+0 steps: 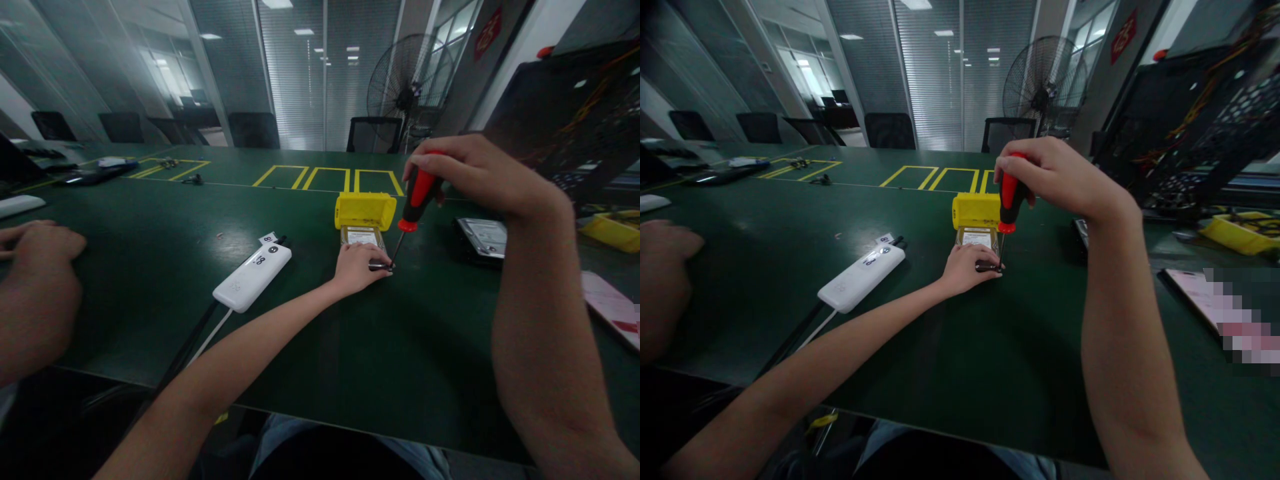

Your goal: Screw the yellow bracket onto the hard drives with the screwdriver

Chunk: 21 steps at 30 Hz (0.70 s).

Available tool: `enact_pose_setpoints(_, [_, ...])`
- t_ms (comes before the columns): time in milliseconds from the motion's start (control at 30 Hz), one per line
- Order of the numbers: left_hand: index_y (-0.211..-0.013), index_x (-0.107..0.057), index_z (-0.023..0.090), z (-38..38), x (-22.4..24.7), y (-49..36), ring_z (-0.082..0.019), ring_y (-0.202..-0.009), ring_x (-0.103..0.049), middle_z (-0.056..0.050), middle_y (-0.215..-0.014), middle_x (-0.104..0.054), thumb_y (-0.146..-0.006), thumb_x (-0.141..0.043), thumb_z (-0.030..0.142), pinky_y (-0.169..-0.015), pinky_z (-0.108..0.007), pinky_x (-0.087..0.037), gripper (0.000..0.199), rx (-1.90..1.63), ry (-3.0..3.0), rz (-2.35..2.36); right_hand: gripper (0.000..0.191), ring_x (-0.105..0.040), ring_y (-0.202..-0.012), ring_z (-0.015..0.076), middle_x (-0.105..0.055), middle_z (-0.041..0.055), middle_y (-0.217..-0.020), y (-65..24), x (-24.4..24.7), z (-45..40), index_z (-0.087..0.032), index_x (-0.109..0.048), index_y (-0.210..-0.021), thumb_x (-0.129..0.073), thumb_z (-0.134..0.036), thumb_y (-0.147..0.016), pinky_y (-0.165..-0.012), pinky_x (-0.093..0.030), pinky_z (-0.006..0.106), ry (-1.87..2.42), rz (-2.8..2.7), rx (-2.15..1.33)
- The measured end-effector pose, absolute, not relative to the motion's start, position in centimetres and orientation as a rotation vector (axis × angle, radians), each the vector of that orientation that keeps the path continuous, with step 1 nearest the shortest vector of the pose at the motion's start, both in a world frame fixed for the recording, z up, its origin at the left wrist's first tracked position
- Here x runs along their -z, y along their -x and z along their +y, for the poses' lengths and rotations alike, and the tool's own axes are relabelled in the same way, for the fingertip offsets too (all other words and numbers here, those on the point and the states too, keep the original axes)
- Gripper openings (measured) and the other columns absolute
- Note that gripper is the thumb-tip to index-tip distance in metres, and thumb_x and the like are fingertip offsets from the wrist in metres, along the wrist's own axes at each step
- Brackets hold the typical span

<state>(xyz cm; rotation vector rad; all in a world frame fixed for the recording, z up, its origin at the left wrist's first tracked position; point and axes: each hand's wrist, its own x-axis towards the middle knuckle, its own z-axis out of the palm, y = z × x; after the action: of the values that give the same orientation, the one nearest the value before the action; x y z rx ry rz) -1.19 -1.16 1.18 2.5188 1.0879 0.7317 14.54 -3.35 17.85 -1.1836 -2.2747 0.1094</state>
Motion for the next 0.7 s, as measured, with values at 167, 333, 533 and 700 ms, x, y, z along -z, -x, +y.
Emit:
enact_pose_setpoints(167, [-0.095, -0.065, 0.028, -1.06, -1.08, 1.37, -0.020, -0.104, -0.051, 0.004, -0.109, -0.062, -0.079, -0.058, 0.039, -0.088, -0.039, -0.033, 0.021, -0.741, -2.523, 1.078, 0.029, -0.054, -0.069, 0.0118, -0.061, 0.0028, -0.074, -14.83, -18.04, -3.65, -0.014, -0.061, -0.078, -0.041, -0.031, -0.089, -0.062, -0.040, 0.026, 1.092, -2.316, -0.225])
enact_pose_setpoints(333, [-0.095, -0.065, 0.028, -0.98, -0.95, 1.51, -0.020, -0.104, -0.051, 0.004, -0.109, -0.062, -0.079, -0.058, 0.039, -0.087, -0.039, -0.033, 0.021, -0.754, -2.536, 1.078, 0.029, -0.058, -0.074, 0.0138, -0.061, 0.0027, -0.084, -15.38, -17.99, -3.50, -0.017, -0.060, -0.103, -0.040, -0.033, -0.089, -0.063, -0.045, 0.026, 1.111, -2.343, -0.269])
enact_pose_setpoints(533, [-0.096, -0.064, 0.029, -1.03, -1.00, 1.52, -0.020, -0.104, -0.051, 0.004, -0.110, -0.062, -0.079, -0.057, 0.040, -0.087, -0.039, -0.033, 0.021, -0.734, -2.533, 1.084, 0.033, -0.054, -0.073, 0.0122, -0.058, 0.0008, -0.080, -15.45, -17.85, -3.54, -0.019, -0.050, -0.116, -0.046, -0.033, -0.087, -0.058, -0.043, 0.022, 1.119, -2.281, -0.208])
enact_pose_setpoints(700, [-0.097, -0.064, 0.029, -1.19, -1.16, 1.54, -0.020, -0.105, -0.050, 0.004, -0.111, -0.061, -0.080, -0.057, 0.040, -0.088, -0.040, -0.033, 0.021, -0.719, -2.530, 1.090, 0.033, -0.054, -0.068, 0.0101, -0.056, -0.0010, -0.076, -15.22, -17.88, -3.70, -0.023, -0.047, -0.119, -0.045, -0.034, -0.088, -0.055, -0.043, 0.020, 1.108, -2.307, -0.176])
